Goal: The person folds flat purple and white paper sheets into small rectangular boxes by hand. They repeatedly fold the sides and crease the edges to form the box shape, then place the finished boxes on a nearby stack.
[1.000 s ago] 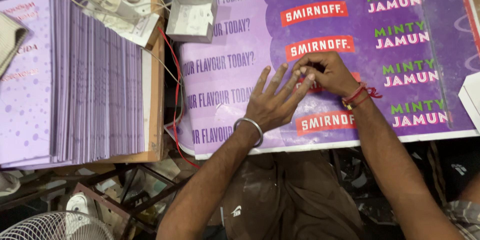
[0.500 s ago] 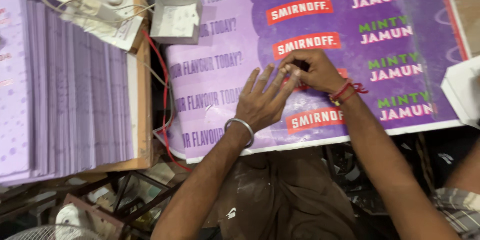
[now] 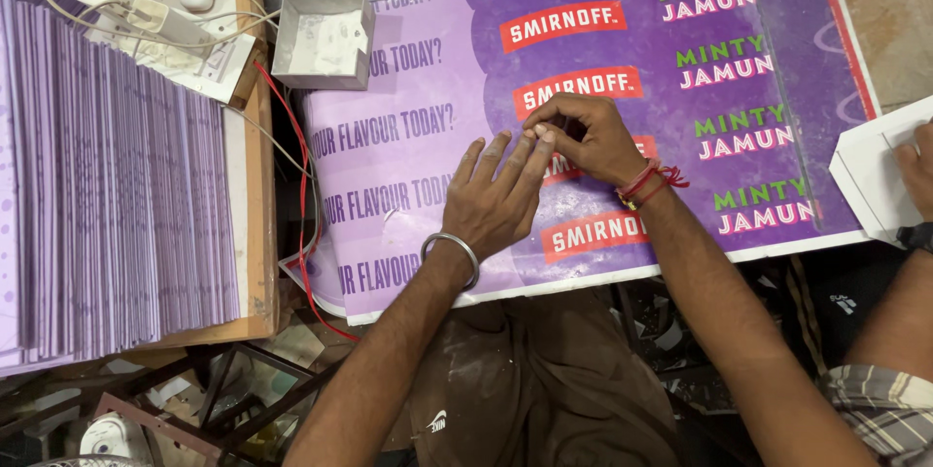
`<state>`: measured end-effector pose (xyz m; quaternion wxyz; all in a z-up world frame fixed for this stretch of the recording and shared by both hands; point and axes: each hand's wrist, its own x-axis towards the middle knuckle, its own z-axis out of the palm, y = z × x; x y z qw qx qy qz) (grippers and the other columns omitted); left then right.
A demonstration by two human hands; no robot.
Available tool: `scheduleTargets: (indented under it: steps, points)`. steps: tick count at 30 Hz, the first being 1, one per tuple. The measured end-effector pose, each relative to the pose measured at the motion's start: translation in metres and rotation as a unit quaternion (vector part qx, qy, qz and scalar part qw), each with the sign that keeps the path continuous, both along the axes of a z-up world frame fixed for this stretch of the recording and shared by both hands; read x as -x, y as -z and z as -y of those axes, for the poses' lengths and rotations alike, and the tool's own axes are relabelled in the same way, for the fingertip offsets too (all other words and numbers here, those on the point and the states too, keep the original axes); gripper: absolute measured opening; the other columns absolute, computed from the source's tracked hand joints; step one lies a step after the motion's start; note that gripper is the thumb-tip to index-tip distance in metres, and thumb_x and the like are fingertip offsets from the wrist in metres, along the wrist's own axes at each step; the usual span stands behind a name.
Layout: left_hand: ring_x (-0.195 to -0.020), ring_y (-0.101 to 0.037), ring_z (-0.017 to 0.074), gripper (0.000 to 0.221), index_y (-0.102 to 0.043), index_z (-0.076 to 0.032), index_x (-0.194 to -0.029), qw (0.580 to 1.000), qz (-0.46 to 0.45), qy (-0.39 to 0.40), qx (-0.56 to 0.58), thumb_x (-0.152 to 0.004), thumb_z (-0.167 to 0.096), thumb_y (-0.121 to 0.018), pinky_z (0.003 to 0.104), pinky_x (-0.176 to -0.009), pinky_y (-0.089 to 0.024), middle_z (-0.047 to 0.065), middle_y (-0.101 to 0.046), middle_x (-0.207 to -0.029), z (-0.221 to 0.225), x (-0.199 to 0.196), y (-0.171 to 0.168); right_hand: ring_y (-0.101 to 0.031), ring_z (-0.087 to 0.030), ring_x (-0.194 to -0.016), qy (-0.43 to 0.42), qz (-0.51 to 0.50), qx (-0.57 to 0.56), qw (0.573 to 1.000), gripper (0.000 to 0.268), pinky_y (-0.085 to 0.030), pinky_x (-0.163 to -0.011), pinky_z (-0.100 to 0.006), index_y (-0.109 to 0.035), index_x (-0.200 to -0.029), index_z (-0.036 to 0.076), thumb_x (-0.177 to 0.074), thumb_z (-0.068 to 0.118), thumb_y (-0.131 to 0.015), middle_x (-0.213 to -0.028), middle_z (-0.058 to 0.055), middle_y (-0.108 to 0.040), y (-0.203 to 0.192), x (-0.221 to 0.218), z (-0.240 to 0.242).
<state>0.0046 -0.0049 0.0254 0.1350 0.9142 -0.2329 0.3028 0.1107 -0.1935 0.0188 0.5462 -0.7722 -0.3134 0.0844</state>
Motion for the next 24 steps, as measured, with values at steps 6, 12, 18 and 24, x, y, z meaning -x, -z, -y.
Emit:
scheduleTargets:
  steps: [6,12,18,24]
  points:
    - [-0.12,-0.066,0.035,0.06,-0.048,-0.007,-0.151,1.0,-0.011,-0.002,0.006,-0.095,-0.019,-0.069,0.052,-0.104,-0.051,0.015,-0.067,-0.134,0.0,0.0,0.002,-0.063,-0.005,-0.077,-0.005,0.035,-0.01,0.999,0.016,-0.05,-0.066,-0.022,-0.075,-0.11,0.005,-0.098,0.015,-0.071,-0.093,-0.001,-0.073,-0.002,0.002,0.0]
    - [-0.119,-0.066,0.0348,0.059,-0.049,-0.008,-0.151,1.0,-0.011,-0.004,0.007,-0.095,-0.017,-0.069,0.051,-0.103,-0.051,0.014,-0.068,-0.132,0.0,0.0,0.002,-0.065,-0.006,-0.079,0.007,0.036,0.007,0.999,0.013,-0.052,-0.068,-0.024,-0.075,-0.107,0.004,-0.097,0.009,-0.069,-0.091,-0.002,-0.073,-0.005,0.006,-0.002]
    - [-0.119,-0.066,0.0337,0.057,-0.052,-0.008,-0.148,1.0,-0.001,-0.002,0.008,-0.094,-0.016,-0.068,0.05,-0.103,-0.052,0.013,-0.068,-0.132,-0.001,0.0,0.003,-0.066,-0.008,-0.072,0.005,0.063,0.04,0.997,0.011,-0.055,-0.064,-0.025,-0.071,-0.105,0.002,-0.095,0.003,-0.065,-0.088,-0.003,-0.07,-0.005,0.008,-0.006]
    - [-0.118,-0.066,0.0348,0.054,-0.056,-0.008,-0.143,1.0,0.002,-0.011,0.023,-0.092,-0.017,-0.069,0.052,-0.102,-0.052,0.015,-0.069,-0.124,0.0,0.0,0.001,-0.066,-0.011,-0.071,0.004,-0.018,0.034,0.999,0.016,-0.055,-0.062,-0.026,-0.071,-0.106,0.0,-0.092,0.0,-0.063,-0.094,-0.005,-0.07,-0.017,0.007,-0.011]
